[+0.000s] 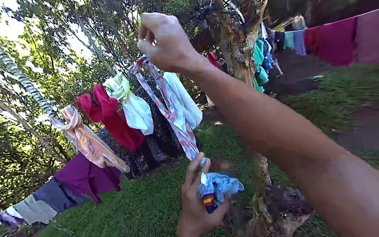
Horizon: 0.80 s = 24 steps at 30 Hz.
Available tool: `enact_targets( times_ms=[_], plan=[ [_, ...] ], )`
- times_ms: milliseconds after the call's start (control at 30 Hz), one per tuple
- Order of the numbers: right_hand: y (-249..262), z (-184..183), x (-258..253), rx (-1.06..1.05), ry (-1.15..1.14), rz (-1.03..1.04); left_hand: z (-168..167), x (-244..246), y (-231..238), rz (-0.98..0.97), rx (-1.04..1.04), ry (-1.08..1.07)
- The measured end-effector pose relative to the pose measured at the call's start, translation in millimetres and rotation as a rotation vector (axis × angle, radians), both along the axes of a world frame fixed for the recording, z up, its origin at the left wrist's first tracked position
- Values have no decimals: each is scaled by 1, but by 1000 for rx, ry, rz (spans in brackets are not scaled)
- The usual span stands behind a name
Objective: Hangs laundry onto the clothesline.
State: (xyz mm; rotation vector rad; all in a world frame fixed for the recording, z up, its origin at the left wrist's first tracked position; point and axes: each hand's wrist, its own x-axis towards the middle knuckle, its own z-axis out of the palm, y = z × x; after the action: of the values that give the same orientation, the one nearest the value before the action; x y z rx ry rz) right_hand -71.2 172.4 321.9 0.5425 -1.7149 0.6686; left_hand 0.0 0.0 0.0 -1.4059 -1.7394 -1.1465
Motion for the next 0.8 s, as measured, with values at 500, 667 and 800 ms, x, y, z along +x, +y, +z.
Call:
enact_targets(
  times_ms=[500, 667, 800],
  plan=[
    [-30, -288, 16, -101, -546, 601, -85, 7, -62, -172, 1012, -1113],
    [-68, -404, 9, 94, -1274, 859, -127, 1, -99, -241, 1309, -1168],
    [-102, -425, 15, 179, -1377, 915, -147, -2, -124, -276, 1430, -1111]
  ],
)
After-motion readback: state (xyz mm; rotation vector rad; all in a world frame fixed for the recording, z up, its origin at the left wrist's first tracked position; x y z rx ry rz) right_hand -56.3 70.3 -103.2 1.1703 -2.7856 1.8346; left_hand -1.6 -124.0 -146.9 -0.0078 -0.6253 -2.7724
